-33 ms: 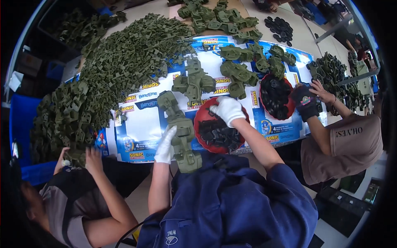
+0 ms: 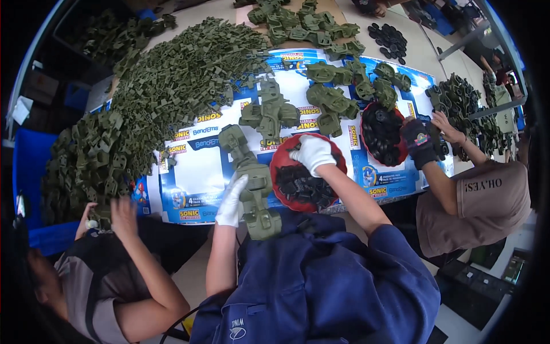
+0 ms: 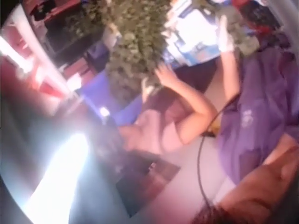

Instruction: The person assembles plastic toy tank components by hand, attaching tank tracks, plastic gears, and other assembly parts to a toy tank body on a workbench.

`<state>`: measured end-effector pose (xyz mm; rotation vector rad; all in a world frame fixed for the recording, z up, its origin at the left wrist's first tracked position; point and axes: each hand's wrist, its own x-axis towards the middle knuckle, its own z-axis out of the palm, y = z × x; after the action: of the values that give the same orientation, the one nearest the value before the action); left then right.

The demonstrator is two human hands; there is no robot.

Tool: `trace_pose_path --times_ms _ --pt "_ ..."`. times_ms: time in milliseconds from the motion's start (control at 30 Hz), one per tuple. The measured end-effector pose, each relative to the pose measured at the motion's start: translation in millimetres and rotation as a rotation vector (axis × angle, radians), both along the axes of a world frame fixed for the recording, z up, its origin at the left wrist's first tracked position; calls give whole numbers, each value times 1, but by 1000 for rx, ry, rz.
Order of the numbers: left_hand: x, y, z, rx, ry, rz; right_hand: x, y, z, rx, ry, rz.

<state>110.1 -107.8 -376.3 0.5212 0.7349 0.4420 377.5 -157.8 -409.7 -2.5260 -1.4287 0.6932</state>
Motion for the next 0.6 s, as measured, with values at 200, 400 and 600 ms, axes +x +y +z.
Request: trace_pose_path --times_ms 200,400,600 --pt "-1 -14 -3 266 52 7 -11 -10 -26 234 17 -27" --pt "11 -5 2 80 -81 -110 -24 -8 65 582 913 -204" --pt "44 -17 48 -17 136 399 -22 -23 112 534 950 -358"
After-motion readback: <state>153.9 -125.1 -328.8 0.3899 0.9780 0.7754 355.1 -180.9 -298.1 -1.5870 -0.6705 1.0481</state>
